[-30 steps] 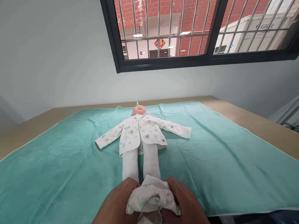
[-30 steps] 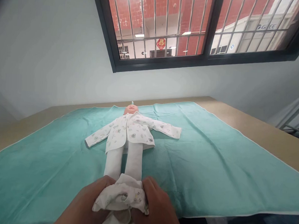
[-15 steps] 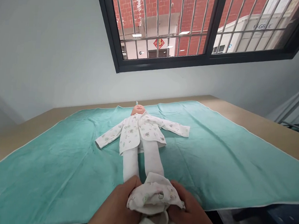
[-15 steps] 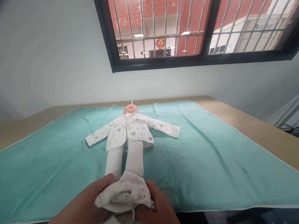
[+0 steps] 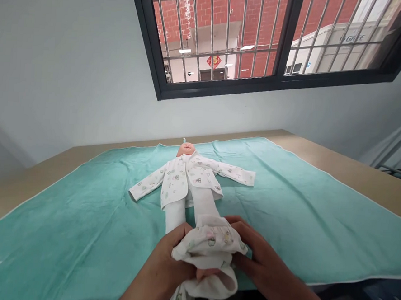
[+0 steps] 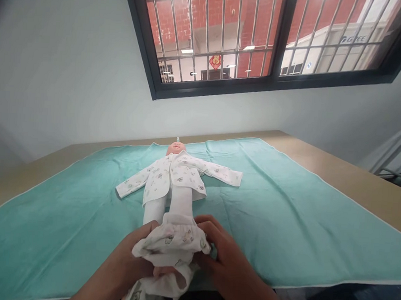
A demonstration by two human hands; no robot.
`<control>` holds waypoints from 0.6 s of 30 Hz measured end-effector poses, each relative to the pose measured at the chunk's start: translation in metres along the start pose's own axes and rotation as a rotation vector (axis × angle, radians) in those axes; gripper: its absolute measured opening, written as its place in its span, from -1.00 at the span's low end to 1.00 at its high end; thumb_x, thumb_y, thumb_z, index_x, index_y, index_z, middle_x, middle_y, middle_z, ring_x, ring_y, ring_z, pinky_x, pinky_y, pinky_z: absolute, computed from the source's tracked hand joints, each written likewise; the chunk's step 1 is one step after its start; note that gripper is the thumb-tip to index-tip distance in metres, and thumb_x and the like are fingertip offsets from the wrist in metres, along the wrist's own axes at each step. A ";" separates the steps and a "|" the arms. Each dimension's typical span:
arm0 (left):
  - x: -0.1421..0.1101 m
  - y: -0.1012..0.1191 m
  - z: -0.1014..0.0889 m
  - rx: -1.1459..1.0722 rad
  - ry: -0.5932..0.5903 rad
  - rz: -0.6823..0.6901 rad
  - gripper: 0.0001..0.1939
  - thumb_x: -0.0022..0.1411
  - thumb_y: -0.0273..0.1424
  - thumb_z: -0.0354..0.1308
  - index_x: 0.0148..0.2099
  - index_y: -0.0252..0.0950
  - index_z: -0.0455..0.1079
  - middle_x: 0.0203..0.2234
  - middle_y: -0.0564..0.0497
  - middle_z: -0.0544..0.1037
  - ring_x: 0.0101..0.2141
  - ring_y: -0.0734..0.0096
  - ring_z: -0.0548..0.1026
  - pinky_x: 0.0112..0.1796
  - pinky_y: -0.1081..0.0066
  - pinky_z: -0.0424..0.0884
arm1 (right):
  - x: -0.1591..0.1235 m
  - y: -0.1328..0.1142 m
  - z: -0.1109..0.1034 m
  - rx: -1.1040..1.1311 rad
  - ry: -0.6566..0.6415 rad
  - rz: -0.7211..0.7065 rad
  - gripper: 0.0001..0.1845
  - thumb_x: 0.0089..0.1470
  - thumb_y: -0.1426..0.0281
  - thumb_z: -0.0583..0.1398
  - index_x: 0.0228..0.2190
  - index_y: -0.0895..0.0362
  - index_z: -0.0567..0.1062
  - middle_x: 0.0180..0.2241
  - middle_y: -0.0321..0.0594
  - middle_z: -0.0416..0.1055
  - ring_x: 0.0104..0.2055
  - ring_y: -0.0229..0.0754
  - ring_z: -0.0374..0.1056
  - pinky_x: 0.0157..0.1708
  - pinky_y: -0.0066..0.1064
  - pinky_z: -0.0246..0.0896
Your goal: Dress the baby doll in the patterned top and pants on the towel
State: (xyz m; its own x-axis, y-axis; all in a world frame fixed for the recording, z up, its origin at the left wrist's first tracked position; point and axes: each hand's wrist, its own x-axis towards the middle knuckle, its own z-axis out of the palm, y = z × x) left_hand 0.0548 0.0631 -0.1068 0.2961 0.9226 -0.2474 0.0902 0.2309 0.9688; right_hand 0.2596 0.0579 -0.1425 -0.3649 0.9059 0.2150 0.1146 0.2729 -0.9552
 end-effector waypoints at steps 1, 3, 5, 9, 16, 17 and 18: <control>0.000 0.004 0.001 0.044 0.001 -0.006 -0.81 -0.18 -0.55 0.23 -0.41 -0.30 0.35 -0.59 0.13 0.48 -0.49 0.44 0.38 -0.46 0.52 0.24 | 0.002 0.002 0.000 0.032 0.010 0.026 -0.73 0.13 0.28 0.15 -0.12 0.09 0.44 -0.04 -0.14 0.33 -0.08 -0.12 0.27 -0.04 -0.29 0.18; 0.001 0.012 0.000 0.127 0.020 -0.003 -0.83 -0.12 -0.52 0.20 -0.36 -0.30 0.38 -0.53 0.11 0.49 -0.44 0.39 0.40 -0.43 0.50 0.25 | 0.007 0.006 -0.001 0.125 0.012 0.106 -0.72 0.14 0.26 0.14 -0.13 0.10 0.43 -0.17 -0.18 0.40 -0.16 -0.13 0.29 -0.10 -0.30 0.20; 0.005 0.016 -0.002 0.183 0.072 0.048 -0.87 -0.05 -0.48 0.15 -0.35 -0.29 0.37 -0.50 0.11 0.48 -0.40 0.37 0.40 -0.39 0.48 0.25 | 0.012 0.012 -0.003 0.171 -0.015 0.181 -0.73 0.13 0.25 0.13 -0.17 0.12 0.44 -0.25 -0.21 0.42 -0.18 -0.12 0.30 -0.15 -0.31 0.20; 0.017 0.018 -0.012 0.216 0.076 0.105 -0.88 0.02 -0.39 0.17 -0.34 -0.29 0.33 -0.48 0.12 0.44 -0.37 0.35 0.38 -0.36 0.47 0.24 | 0.024 0.020 -0.017 -0.191 0.026 0.237 -0.79 0.10 0.26 0.12 -0.36 0.14 0.44 -0.36 -0.26 0.42 -0.27 -0.14 0.29 -0.26 -0.34 0.16; 0.033 0.016 -0.034 0.089 -0.219 0.128 -0.73 0.08 -0.33 0.21 -0.16 -0.33 0.39 -0.34 0.03 0.48 -0.29 0.34 0.40 -0.30 0.46 0.26 | 0.050 0.034 -0.042 -0.552 -0.075 0.259 -0.83 0.08 0.30 0.09 -0.38 0.11 0.43 -0.39 -0.30 0.44 -0.36 -0.18 0.28 -0.38 -0.42 0.05; 0.033 0.015 -0.035 0.119 -0.204 0.137 -0.75 0.11 -0.32 0.19 -0.17 -0.34 0.40 -0.35 0.03 0.48 -0.31 0.35 0.40 -0.31 0.47 0.25 | 0.052 0.036 -0.043 -0.593 -0.067 0.252 -0.85 0.08 0.31 0.09 -0.39 0.10 0.42 -0.39 -0.30 0.44 -0.35 -0.18 0.29 -0.39 -0.42 0.03; 0.033 0.015 -0.036 0.159 -0.160 0.152 -0.77 0.14 -0.31 0.17 -0.18 -0.35 0.41 -0.36 0.03 0.48 -0.32 0.36 0.39 -0.33 0.47 0.24 | 0.055 0.037 -0.043 -0.638 -0.056 0.241 -0.86 0.08 0.32 0.09 -0.40 0.10 0.41 -0.39 -0.30 0.44 -0.35 -0.17 0.29 -0.40 -0.42 0.02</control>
State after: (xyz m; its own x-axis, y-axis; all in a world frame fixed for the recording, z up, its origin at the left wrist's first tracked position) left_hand 0.0318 0.1084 -0.1001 0.4632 0.8793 -0.1110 0.1774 0.0307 0.9837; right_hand 0.2835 0.1315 -0.1577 -0.3065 0.9518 -0.0155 0.7140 0.2191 -0.6649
